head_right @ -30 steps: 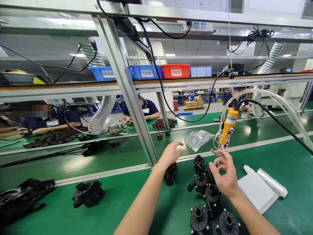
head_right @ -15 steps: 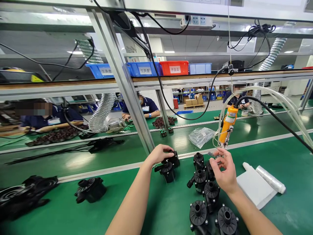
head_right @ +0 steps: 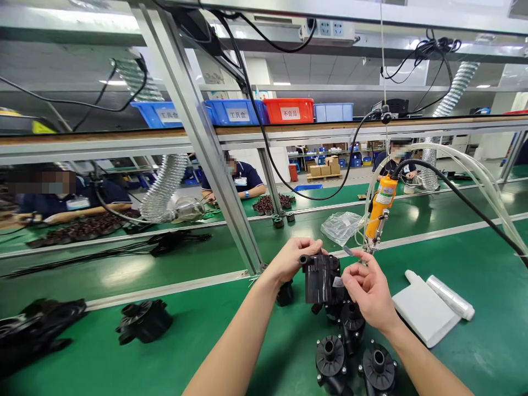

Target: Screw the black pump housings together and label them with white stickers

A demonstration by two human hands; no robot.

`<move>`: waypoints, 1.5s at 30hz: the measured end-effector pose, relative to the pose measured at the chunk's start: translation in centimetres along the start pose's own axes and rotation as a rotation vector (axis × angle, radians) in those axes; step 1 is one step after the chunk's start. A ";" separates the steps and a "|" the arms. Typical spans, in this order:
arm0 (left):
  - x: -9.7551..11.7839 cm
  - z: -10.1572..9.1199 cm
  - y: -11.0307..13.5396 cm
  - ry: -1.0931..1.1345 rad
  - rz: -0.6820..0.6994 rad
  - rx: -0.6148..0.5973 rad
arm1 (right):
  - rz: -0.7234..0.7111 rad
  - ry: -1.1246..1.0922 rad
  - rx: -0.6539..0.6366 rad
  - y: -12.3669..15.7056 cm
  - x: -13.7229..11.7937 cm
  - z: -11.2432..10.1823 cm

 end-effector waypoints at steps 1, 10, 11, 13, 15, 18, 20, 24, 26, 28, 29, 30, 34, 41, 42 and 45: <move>0.0 0.8 0.0 0.013 -0.003 -0.032 | 0.009 -0.009 -0.013 0.2 -0.1 0.2; -0.8 3.5 -0.3 -0.116 -0.015 0.057 | -0.001 0.223 0.019 1.2 -0.7 1.2; -0.8 3.6 -0.2 -0.130 -0.015 0.064 | -0.003 0.246 0.027 1.2 -0.7 1.2; -0.7 3.8 -0.2 -0.147 -0.017 0.069 | -0.008 0.275 0.030 1.2 -0.6 1.2; -0.6 3.9 -0.1 -0.153 -0.012 0.074 | -0.010 0.298 0.028 1.2 -0.6 1.1; -0.6 4.0 0.0 -0.158 -0.003 0.080 | -0.015 0.349 0.026 1.4 -0.5 1.0; -0.6 4.0 0.0 -0.168 -0.004 0.082 | -0.023 0.384 0.021 1.5 -0.4 1.0; -0.5 4.0 0.0 -0.183 -0.008 0.084 | -0.041 0.420 0.018 1.5 -0.4 1.0; -0.4 4.0 0.0 -0.187 -0.009 0.084 | -0.043 0.408 0.023 1.4 -0.6 1.0; -0.3 4.0 0.1 -0.198 -0.018 0.084 | -0.042 0.382 0.029 1.3 -0.9 1.1; -0.3 4.0 0.1 -0.206 -0.025 0.083 | -0.042 0.373 0.032 1.3 -1.0 1.2; -0.2 4.0 0.1 -0.211 -0.029 0.083 | -0.043 0.370 0.033 1.3 -1.1 1.2; -0.1 4.0 0.1 -0.204 -0.015 0.080 | -0.042 0.412 0.025 1.4 -0.9 1.1; -0.1 4.0 0.2 -0.190 -0.011 0.088 | -0.167 0.574 0.012 1.7 -0.4 1.0; -0.2 4.0 0.2 -0.189 -0.010 0.089 | -0.209 0.630 -0.003 1.7 -0.6 1.0; -0.3 3.9 0.0 -0.179 0.002 0.079 | -0.404 0.876 -0.078 1.9 -1.2 0.8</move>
Point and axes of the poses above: each hand's wrist, its own y-axis away from the middle knuckle, its own z-axis out of the palm, x = y × z, the point moved 2 cm from there along -y, towards the middle knuckle, and after that the axes turned 6 degrees about -x, right-handed, at the moved point
